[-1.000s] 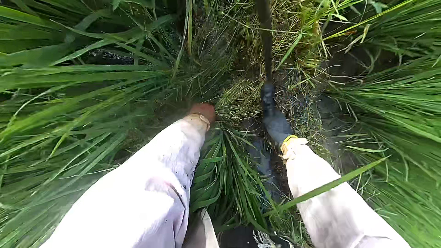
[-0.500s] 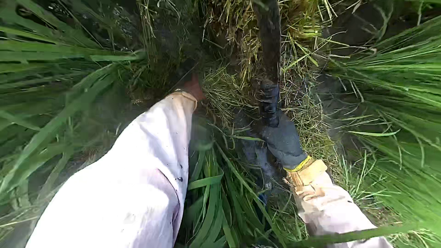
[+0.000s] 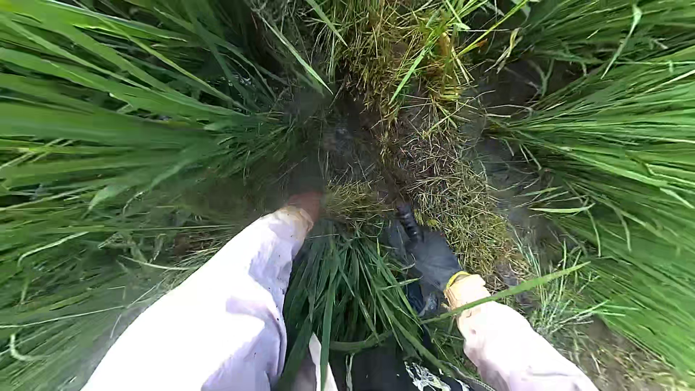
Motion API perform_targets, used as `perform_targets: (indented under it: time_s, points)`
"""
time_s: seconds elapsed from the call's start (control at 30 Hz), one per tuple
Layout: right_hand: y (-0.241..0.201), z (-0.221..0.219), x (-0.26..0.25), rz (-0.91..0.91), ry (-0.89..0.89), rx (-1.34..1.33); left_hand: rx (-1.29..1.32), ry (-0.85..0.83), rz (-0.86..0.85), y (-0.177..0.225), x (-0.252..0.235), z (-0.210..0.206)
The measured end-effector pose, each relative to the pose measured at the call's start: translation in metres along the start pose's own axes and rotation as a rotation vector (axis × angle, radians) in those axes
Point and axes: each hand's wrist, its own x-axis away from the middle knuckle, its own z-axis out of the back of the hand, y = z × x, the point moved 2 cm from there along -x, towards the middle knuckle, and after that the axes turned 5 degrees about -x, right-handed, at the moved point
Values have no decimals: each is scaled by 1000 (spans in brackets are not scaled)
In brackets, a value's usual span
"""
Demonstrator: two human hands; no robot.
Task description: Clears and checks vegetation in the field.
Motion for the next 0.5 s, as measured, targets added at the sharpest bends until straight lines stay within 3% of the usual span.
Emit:
perform_targets:
  time_s: [0.07, 0.17, 0.2, 0.3, 0.33, 0.4, 0.5]
  points:
    - [-22, 11, 6, 72, 81, 41, 28, -26, 56, -5, 13, -1]
    - [-25, 13, -48, 13, -30, 37, 31, -27, 98, -16, 27, 9]
    - [2, 2, -77, 8, -54, 0, 25, -8, 115, -25, 28, 10]
    - [153, -54, -128, -79, -21, -33, -65, 39, 196, -65, 47, 20]
    - [193, -62, -120, -138, -24, -42, -99, 33, 227, -78, 61, 37]
    - [265, -69, -56, -273, -64, -30, -170, 22, 291, -87, 104, 56]
    - [350, -66, 27, -345, -40, -22, -273, 69, 367, -63, 161, 113]
